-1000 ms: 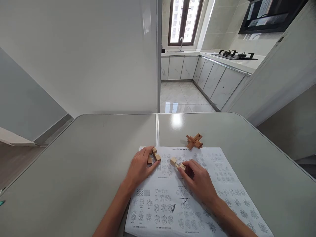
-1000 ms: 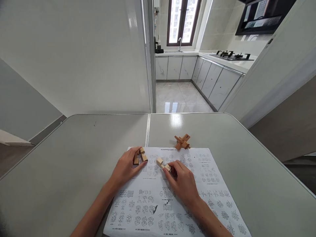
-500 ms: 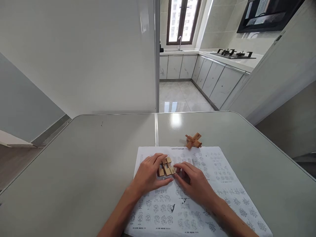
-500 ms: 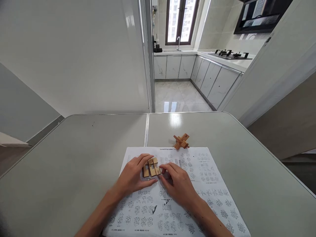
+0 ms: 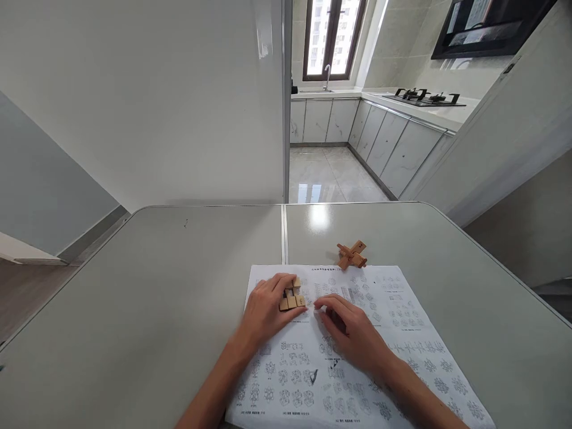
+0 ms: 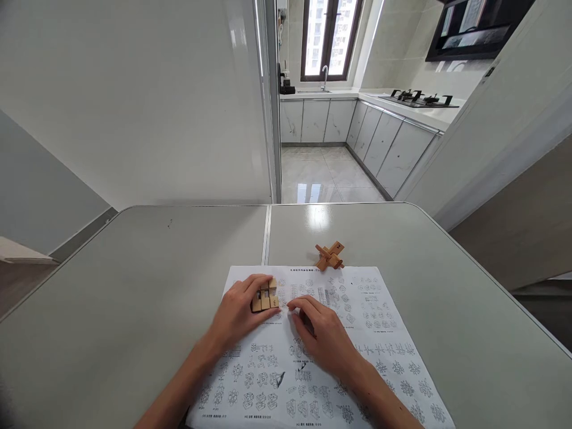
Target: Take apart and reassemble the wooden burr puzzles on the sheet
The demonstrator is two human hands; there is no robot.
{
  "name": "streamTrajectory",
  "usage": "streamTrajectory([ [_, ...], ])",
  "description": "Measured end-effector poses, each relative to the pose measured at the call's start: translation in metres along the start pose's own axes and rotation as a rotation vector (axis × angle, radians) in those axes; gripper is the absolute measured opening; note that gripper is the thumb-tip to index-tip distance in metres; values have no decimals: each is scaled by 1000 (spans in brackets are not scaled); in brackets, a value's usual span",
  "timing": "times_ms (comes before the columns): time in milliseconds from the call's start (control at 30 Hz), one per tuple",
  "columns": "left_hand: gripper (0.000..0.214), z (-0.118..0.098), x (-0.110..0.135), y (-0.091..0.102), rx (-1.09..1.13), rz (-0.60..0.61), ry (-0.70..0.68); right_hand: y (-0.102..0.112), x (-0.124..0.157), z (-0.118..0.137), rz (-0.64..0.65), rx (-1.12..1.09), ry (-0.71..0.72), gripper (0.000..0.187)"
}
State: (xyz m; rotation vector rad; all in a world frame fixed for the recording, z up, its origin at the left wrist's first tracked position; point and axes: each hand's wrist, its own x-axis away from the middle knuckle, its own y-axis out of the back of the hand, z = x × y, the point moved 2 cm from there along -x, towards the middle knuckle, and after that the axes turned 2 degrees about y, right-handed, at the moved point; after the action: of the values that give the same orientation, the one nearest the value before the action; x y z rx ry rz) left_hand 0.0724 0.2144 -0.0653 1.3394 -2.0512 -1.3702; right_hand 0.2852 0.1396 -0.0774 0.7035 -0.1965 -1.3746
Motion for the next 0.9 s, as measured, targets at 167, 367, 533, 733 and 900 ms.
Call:
streamTrajectory([
  [167,51,20,-2,12,-57,-170,273,1,0,0,5,-10,-9,18],
  [367,46,28,-2,21,-129,-262,416,2,0,1,0,-39,-50,21],
  [533,57,27,-2,20,-193,-279,404,4,-1,-3,-33,-104,-130,24],
  [733,39,11,-1,20,-63,-377,246,11,-5,-14,-175,-366,-313,34],
  [900,20,-6,2,15,105,-296,51,23,-9,-17,-394,-652,-426,40],
])
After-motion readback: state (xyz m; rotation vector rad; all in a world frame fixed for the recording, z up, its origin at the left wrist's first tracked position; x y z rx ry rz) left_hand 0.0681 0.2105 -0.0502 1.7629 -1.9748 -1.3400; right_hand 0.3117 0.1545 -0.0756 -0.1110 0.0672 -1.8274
